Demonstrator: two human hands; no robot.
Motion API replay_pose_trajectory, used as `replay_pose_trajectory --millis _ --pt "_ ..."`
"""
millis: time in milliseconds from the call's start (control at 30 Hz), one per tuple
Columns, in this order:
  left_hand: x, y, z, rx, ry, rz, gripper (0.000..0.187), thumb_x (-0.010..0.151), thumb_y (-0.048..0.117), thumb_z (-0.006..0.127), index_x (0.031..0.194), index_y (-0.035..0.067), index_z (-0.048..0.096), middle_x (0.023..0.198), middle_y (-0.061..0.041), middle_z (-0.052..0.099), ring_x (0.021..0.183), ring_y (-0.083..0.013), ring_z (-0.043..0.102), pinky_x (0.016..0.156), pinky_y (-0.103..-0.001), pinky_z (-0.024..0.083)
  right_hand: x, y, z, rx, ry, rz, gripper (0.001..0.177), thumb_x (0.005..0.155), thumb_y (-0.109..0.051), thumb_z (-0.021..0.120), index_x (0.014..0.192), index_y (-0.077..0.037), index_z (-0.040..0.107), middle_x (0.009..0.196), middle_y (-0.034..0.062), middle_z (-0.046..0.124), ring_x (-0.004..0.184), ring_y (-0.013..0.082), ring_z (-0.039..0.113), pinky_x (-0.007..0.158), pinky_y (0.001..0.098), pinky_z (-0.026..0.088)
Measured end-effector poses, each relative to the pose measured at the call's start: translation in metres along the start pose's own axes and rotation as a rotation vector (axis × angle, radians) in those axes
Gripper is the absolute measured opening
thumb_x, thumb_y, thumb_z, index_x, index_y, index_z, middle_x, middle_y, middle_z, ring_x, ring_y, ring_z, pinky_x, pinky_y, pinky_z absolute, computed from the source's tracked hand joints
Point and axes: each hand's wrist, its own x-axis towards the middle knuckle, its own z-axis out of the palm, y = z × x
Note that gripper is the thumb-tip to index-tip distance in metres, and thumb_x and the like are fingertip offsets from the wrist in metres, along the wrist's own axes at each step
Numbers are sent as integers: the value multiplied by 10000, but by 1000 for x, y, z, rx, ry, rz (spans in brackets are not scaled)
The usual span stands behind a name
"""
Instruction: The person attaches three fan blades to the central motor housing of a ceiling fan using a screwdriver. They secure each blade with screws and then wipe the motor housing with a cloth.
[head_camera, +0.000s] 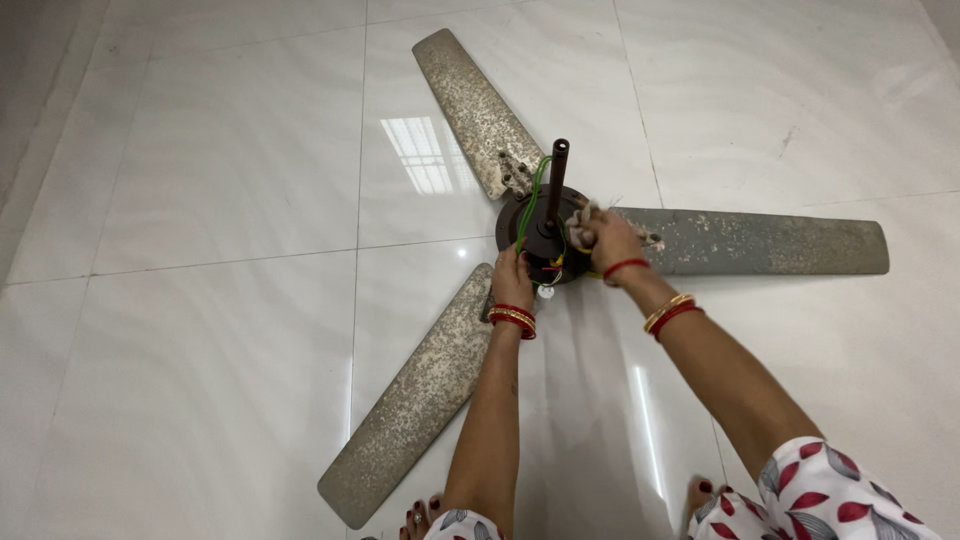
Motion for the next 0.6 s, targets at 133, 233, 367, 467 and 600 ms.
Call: replay_pose_trajectory --millis 133,233,367,467,600 --pt "-5 0 -5 -65 -92 13 289 1064 118 490 1315 76 627 1214 -166 643 1094 -331 648 945 -440 530 -66 -7 69 -464 98 -252 297 869 25 630 1129 -119 623 1378 141 529 1284 307 484 1096 424 471" --pt "-12 5 -9 -73 -200 13 290 1003 163 606 1269 56 654 1219 -176 649 1128 -332 648 986 -436 524 -79 13 66 -249 -246 -520 524 679 -98 757 1179 -30 616 1278 150 537 1198 326 519 986 387 532" --pt "-22 12 -7 66 -381 -144 538 779 208 858 1236 29 636 1265 -188 563 1156 -327 587 1012 -426 483 -39 46 18 -252 -66 -467 262 888 -225 753 1140 -167 714 1158 83 587 1057 251 599 916 361 563" --pt "-31 16 0 215 -373 -177 343 846 261 841 1108 56 761 1311 -143 598 1139 -285 650 1023 -399 525 -8 69 -10 -18 287 -67 104 916 -81 678 1001 -114 728 1221 105 602 1110 255 609 895 361 568" --pt "-41 28 1 163 -402 -304 337 920 301 765 1194 105 759 1243 -120 692 1041 -261 729 980 -383 584 -7 66 7 135 175 76 277 904 21 587 1137 -83 695 1273 121 565 1100 270 611 995 396 544"
